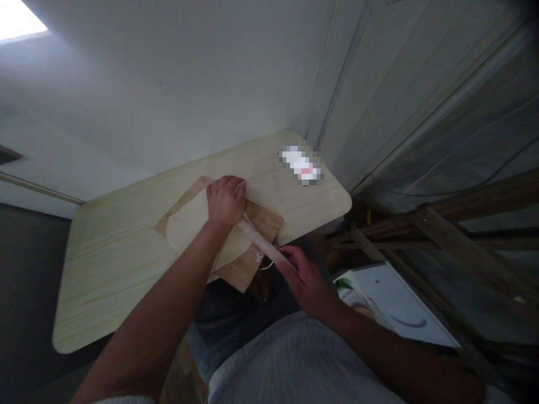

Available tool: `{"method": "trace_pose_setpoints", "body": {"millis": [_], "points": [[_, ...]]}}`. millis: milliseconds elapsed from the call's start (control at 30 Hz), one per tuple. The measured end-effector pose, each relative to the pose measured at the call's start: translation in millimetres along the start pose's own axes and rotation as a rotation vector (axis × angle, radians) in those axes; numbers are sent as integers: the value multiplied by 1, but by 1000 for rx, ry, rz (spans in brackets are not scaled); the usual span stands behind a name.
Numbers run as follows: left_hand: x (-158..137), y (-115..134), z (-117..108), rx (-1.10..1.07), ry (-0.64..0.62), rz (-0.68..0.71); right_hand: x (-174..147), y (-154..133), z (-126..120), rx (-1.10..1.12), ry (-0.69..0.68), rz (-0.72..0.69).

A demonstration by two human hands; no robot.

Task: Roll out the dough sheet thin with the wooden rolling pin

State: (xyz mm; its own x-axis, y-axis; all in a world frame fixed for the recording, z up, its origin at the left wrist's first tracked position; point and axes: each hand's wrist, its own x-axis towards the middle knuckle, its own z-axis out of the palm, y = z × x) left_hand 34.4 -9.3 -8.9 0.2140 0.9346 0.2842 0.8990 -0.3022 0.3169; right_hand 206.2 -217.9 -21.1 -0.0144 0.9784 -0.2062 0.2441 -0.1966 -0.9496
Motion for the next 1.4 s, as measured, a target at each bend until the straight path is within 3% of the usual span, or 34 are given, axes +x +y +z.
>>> {"method": "trace_pose_setpoints", "body": {"millis": [533,633,767,867,1000,1067,1167,1267,1400], "points": [[21,27,14,164,-26,-27,11,14,-4,158,25,119],[22,26,14,83,5,-30,12,12,-2,200,6,141],[17,15,2,-126,116,-18,4,1,9,311,-127,196],[6,0,-9,-279,220,-26,-9,-3,28,368,-199,178],[-26,-21,-19,-364,284,-110,-26,0,57,351,-180,135],[-44,-27,-21,-304,231,-87,-33,2,67,384,-191,155],[-61,-25,-21,-138,40,39,-39,2,73,434,-263,213],[-63,-16,-22,-1,-129,115,-41,2,73,473,-295,261],[-55,-5,-20,42,-216,164,-39,9,73,550,-287,277]]}}
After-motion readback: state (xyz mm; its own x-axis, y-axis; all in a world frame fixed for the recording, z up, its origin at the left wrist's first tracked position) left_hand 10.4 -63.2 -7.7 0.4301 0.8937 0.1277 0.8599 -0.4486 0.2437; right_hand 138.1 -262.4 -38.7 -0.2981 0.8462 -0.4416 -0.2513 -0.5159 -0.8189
